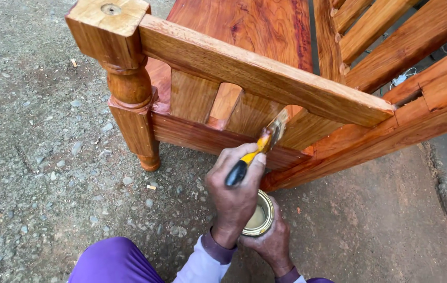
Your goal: The person paints the legs and lower frame of a wooden chair with a light-colored varnish or paint using a brush. They repeatedly dip the brush into a can held in the other hand and apply the finish to the furniture's surface.
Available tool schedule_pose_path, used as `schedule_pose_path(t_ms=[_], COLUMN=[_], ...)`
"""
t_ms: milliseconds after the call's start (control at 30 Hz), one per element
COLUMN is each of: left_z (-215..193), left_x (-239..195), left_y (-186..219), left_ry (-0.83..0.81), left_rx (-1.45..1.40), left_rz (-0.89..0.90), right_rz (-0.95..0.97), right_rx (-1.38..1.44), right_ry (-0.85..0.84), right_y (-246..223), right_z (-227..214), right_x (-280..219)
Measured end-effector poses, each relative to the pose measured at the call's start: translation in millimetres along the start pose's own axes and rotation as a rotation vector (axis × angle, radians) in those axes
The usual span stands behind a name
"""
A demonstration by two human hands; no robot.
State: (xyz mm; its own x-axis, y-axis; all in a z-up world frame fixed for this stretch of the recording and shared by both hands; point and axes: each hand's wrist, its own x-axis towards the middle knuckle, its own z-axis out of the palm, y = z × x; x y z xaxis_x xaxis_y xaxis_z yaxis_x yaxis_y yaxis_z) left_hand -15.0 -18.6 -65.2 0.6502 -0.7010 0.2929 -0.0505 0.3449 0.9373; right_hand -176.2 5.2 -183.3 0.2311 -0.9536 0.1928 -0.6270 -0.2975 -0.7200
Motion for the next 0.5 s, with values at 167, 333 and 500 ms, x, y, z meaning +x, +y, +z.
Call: schedule_pose_path(t_ms=[167, 333, 500], left_z=[0, 12, 13], left_x=[24, 34, 34], left_y=[9, 27, 41], left_ry=[-0.192, -0.272, -0.392], left_rx=[0.335, 0.473, 0.618], left_rz=[0.184, 0.330, 0.374], right_rz=[0.019, 0.003, -0.004], right_rx=[0.003, 0.026, 0.075], right_ry=[-0.028, 0.004, 0.015], right_y=[7, 9, 12], right_z=[-3, -3, -7], right_x=[-2, 1, -1])
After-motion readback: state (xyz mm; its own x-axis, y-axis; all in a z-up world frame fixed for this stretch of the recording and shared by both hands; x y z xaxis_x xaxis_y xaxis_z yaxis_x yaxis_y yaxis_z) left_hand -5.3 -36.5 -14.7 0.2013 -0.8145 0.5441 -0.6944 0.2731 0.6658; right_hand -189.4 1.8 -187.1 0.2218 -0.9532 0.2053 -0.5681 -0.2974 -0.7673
